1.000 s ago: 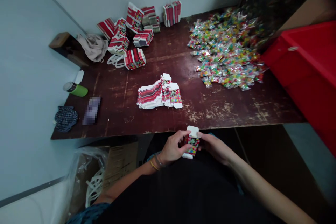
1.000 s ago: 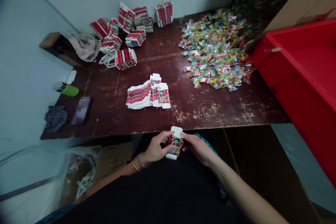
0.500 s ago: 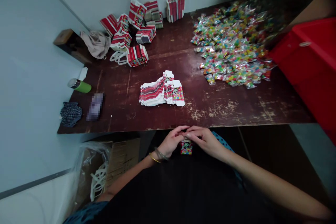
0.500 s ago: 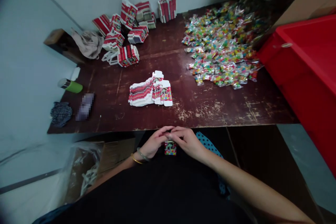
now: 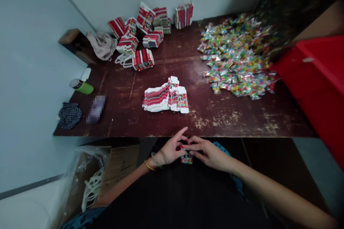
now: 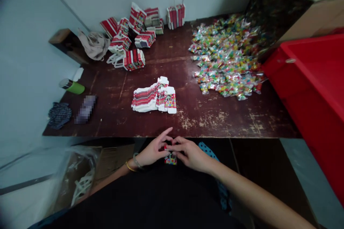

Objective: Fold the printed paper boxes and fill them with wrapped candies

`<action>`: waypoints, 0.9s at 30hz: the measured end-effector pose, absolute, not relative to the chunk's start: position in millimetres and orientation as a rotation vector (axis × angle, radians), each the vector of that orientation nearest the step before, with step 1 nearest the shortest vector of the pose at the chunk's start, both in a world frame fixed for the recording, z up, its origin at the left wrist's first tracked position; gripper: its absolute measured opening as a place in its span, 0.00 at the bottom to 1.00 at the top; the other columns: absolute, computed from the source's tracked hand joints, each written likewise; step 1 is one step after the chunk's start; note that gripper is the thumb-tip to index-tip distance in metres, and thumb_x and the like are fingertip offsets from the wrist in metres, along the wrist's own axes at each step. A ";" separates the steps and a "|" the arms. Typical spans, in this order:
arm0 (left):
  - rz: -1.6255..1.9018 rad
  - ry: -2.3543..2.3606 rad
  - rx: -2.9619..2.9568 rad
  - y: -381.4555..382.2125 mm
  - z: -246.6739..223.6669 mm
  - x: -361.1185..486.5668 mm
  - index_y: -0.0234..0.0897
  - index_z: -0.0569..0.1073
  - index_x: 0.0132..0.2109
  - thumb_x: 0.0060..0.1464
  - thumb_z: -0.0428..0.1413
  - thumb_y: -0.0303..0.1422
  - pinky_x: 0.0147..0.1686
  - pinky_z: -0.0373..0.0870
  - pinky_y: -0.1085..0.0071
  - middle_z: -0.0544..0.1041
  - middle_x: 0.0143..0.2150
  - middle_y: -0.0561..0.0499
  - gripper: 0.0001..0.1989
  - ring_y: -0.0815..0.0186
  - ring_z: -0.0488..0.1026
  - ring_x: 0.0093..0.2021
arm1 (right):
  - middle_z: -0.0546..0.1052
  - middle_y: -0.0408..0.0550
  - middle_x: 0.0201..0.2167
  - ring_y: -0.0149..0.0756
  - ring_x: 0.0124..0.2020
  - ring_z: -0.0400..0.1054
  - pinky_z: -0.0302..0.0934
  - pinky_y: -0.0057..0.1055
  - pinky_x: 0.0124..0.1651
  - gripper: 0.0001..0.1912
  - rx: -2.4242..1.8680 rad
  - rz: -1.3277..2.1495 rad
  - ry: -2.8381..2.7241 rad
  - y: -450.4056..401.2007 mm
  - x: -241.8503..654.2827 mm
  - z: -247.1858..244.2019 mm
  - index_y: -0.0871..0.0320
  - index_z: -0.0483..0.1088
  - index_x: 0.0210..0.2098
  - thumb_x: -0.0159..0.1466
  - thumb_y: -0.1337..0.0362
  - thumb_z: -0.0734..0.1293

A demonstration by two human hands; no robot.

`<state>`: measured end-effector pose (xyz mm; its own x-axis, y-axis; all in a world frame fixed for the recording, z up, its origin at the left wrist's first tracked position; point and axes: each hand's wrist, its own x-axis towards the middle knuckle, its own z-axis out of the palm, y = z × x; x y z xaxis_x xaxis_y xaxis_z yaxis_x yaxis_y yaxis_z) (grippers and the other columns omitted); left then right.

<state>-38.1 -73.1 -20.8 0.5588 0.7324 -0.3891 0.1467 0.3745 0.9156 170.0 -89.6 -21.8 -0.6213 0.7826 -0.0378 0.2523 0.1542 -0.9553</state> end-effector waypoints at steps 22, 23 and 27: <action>0.739 1.169 0.828 -25.5 -9.2 -74.9 0.35 0.67 0.48 0.39 0.68 0.34 0.35 0.72 0.69 0.74 0.40 0.50 0.28 0.65 0.74 0.36 | 0.72 0.58 0.55 0.50 0.58 0.60 0.55 0.48 0.58 0.22 -1.558 0.122 -2.245 2.5 245.2 -89.1 0.59 0.67 0.58 0.69 0.56 0.57; 0.753 1.134 0.750 -24.0 -10.7 -69.1 0.36 0.66 0.51 0.38 0.69 0.33 0.36 0.74 0.66 0.75 0.42 0.48 0.32 0.63 0.75 0.38 | 0.71 0.58 0.56 0.50 0.58 0.60 0.56 0.48 0.57 0.23 -1.571 0.128 -2.221 8.2 246.5 -86.8 0.58 0.66 0.59 0.69 0.57 0.57; 0.669 0.920 0.624 -21.7 -12.8 -41.9 0.32 0.69 0.51 0.38 0.69 0.29 0.41 0.75 0.63 0.76 0.43 0.44 0.32 0.62 0.77 0.39 | 0.64 0.63 0.62 0.56 0.63 0.52 0.46 0.56 0.62 0.28 -1.795 -0.067 -2.140 57.3 259.2 -78.3 0.66 0.60 0.63 0.69 0.55 0.56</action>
